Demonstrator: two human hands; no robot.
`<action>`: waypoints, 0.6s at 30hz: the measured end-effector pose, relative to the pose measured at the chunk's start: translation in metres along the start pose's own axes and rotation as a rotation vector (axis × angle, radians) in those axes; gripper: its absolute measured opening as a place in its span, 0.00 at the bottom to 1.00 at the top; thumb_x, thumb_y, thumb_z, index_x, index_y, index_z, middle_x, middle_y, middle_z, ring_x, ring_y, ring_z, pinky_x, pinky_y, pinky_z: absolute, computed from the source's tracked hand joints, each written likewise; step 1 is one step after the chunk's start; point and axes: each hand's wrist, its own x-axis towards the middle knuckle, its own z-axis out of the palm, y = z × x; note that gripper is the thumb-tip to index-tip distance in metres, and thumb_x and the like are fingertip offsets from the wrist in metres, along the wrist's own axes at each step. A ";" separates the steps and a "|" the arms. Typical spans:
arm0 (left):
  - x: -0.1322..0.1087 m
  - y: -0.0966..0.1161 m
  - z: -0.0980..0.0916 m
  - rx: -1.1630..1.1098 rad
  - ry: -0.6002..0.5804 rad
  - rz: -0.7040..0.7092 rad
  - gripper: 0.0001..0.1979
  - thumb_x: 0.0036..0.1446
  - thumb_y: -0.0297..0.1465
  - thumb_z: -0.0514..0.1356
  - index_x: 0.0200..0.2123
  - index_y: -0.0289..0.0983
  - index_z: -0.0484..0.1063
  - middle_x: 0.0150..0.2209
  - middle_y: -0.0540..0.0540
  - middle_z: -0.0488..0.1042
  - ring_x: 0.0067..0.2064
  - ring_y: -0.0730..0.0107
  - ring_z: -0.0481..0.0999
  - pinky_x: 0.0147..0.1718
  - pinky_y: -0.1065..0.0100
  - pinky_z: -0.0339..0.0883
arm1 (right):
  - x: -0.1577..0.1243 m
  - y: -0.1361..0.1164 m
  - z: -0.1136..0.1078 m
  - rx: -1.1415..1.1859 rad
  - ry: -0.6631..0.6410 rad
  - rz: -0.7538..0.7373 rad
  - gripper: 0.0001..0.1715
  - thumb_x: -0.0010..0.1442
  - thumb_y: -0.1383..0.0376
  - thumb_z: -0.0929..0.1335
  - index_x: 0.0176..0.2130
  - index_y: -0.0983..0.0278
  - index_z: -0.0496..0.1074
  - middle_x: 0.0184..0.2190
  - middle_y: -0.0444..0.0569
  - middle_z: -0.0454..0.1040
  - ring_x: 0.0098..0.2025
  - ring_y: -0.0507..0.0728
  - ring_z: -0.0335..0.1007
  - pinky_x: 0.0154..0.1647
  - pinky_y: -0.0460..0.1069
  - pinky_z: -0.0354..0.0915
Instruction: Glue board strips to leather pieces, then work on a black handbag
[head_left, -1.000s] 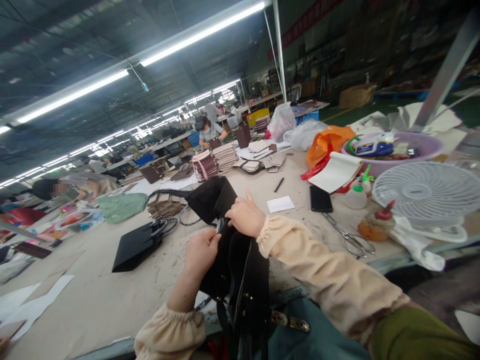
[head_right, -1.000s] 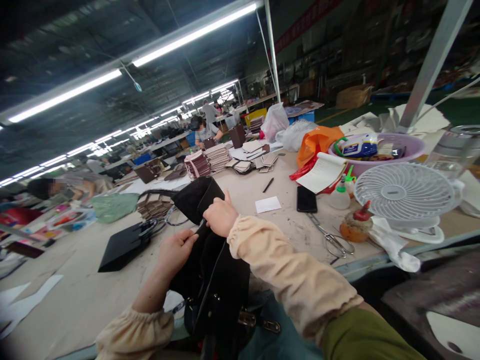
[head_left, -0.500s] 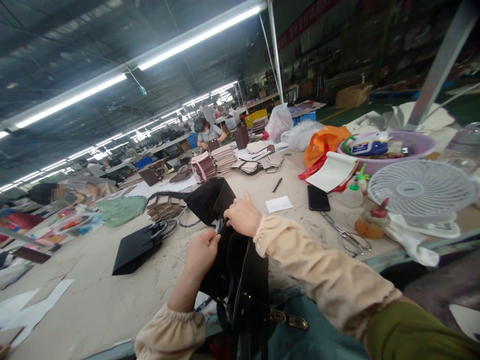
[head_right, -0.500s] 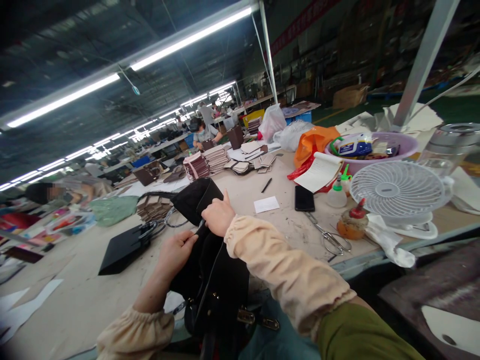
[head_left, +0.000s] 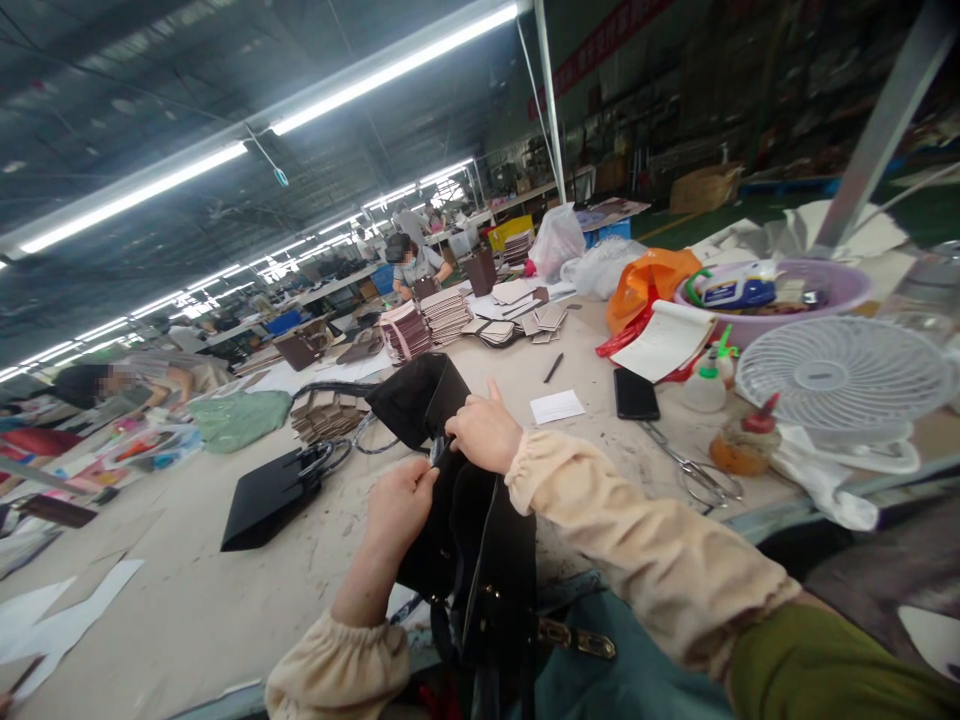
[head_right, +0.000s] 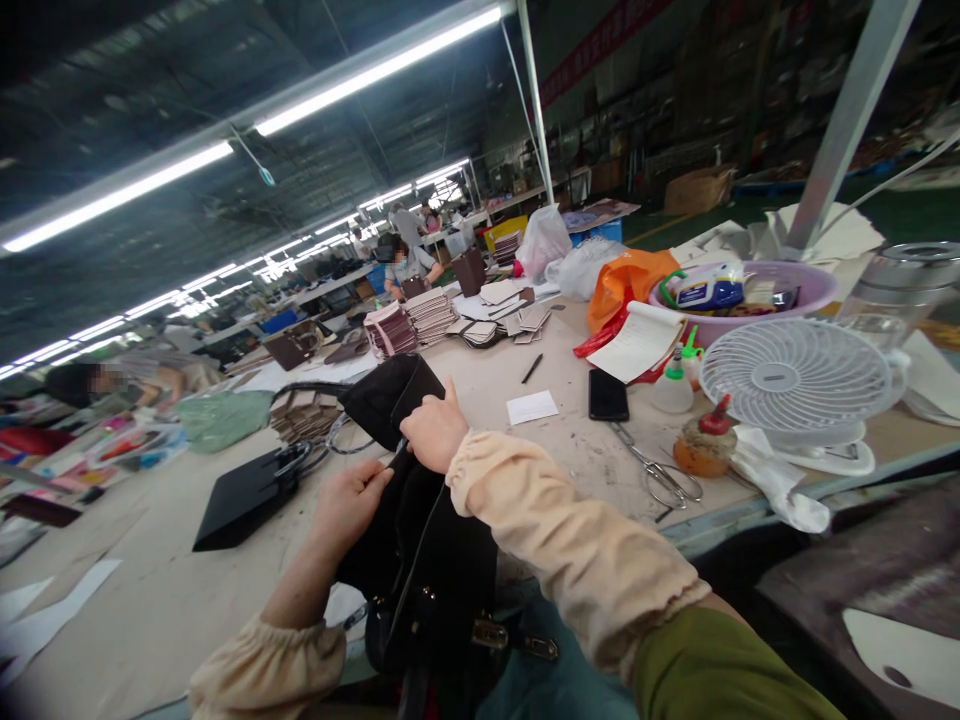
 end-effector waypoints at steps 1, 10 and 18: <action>0.000 0.000 0.000 0.008 0.000 -0.004 0.14 0.57 0.34 0.51 0.21 0.37 0.65 0.22 0.50 0.68 0.28 0.71 0.66 0.28 0.71 0.51 | 0.000 0.000 0.000 -0.003 0.001 0.000 0.07 0.55 0.61 0.69 0.32 0.61 0.77 0.32 0.49 0.77 0.42 0.60 0.65 0.60 0.66 0.34; 0.006 0.007 -0.015 0.077 -0.175 0.067 0.16 0.59 0.37 0.48 0.25 0.38 0.69 0.26 0.48 0.73 0.30 0.68 0.70 0.28 0.70 0.53 | 0.003 -0.001 -0.002 0.002 -0.005 0.012 0.07 0.54 0.62 0.70 0.30 0.62 0.77 0.32 0.49 0.77 0.43 0.60 0.65 0.60 0.64 0.37; 0.028 0.023 -0.003 0.288 -0.103 0.088 0.20 0.62 0.41 0.45 0.32 0.38 0.73 0.32 0.42 0.77 0.35 0.61 0.75 0.31 0.67 0.59 | -0.013 0.006 -0.006 0.373 0.150 0.063 0.20 0.53 0.62 0.70 0.47 0.60 0.73 0.43 0.49 0.74 0.46 0.58 0.66 0.54 0.56 0.56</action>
